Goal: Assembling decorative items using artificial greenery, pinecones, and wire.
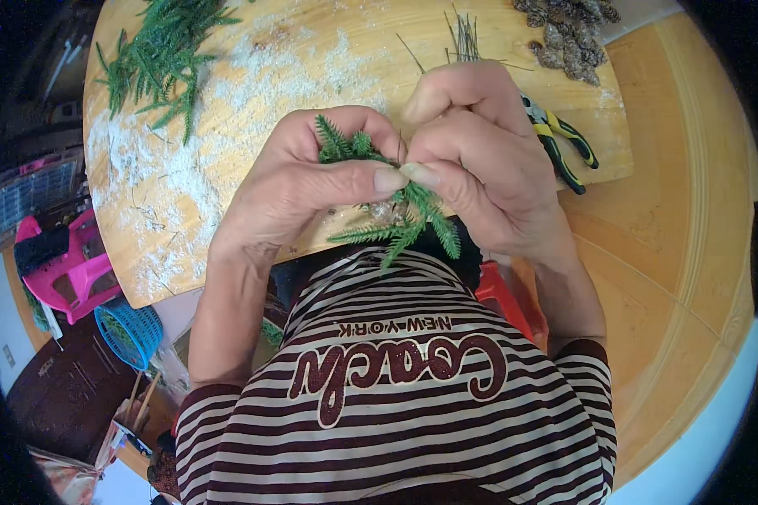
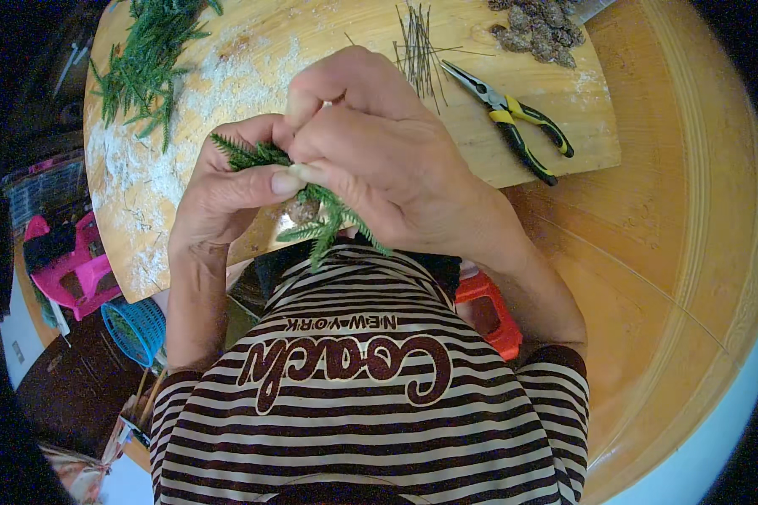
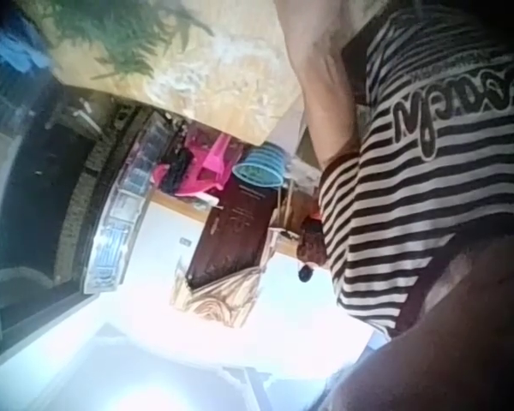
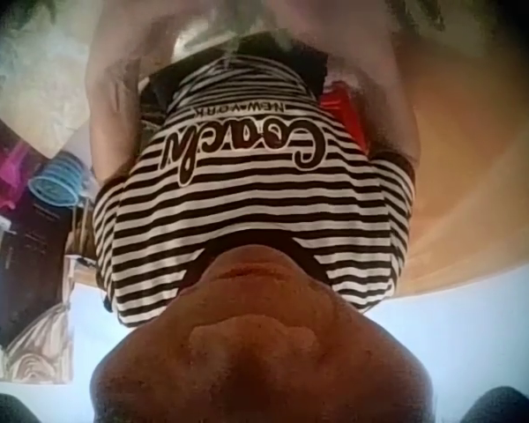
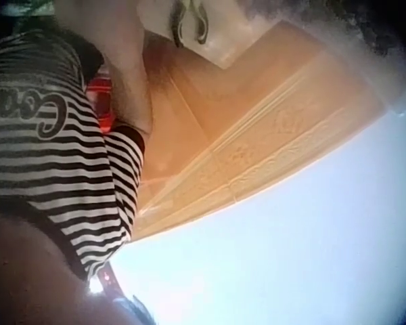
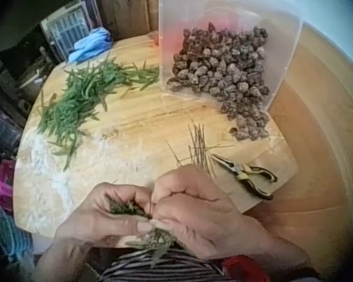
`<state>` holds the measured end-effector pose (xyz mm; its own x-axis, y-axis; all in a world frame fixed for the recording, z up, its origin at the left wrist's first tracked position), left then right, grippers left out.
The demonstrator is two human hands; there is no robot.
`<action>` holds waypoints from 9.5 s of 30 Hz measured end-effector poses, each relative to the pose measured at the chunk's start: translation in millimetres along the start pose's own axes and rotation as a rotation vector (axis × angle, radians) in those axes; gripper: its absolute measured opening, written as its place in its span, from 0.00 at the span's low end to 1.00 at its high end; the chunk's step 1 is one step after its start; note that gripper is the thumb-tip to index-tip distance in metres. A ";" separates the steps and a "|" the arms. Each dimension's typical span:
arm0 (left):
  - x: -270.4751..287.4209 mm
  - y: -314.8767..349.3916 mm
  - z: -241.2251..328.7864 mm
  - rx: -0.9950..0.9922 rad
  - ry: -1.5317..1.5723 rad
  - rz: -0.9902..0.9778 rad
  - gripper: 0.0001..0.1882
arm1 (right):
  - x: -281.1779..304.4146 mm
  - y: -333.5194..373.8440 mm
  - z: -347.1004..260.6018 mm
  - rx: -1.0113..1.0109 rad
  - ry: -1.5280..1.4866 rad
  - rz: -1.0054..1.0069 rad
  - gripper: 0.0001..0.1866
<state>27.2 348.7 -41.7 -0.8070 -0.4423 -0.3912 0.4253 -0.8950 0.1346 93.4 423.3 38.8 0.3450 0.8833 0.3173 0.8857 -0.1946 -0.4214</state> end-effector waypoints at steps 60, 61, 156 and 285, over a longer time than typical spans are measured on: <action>-2.5 6.1 23.7 -0.406 -0.739 0.108 0.09 | -16.1 -0.7 35.0 -0.383 0.415 -0.315 0.07; -2.4 4.6 22.1 -0.403 -0.737 0.102 0.09 | -15.0 2.2 46.2 -0.534 0.288 -0.337 0.07; 6.9 4.6 0.9 -0.140 -0.081 0.094 0.13 | 31.4 11.3 40.6 -0.523 0.159 -0.244 0.05; 21.4 19.2 -2.3 -0.217 0.083 0.539 0.03 | 18.8 66.7 38.8 -0.462 0.332 -0.212 0.14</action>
<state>19.1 322.1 -49.6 -0.4221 -0.8181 -0.3905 0.8481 -0.5085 0.1487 147.0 443.5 -16.2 0.1585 0.7574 0.6334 0.9633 -0.2593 0.0689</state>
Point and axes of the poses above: each hand's wrist, its own y-axis away from the middle knuckle, its own x-axis out of the back of the hand, z = x × y, the point moved 10 cm from there along -y, towards the middle knuckle, and after that the axes turned 13 degrees about -x, right-handed, at the moved point
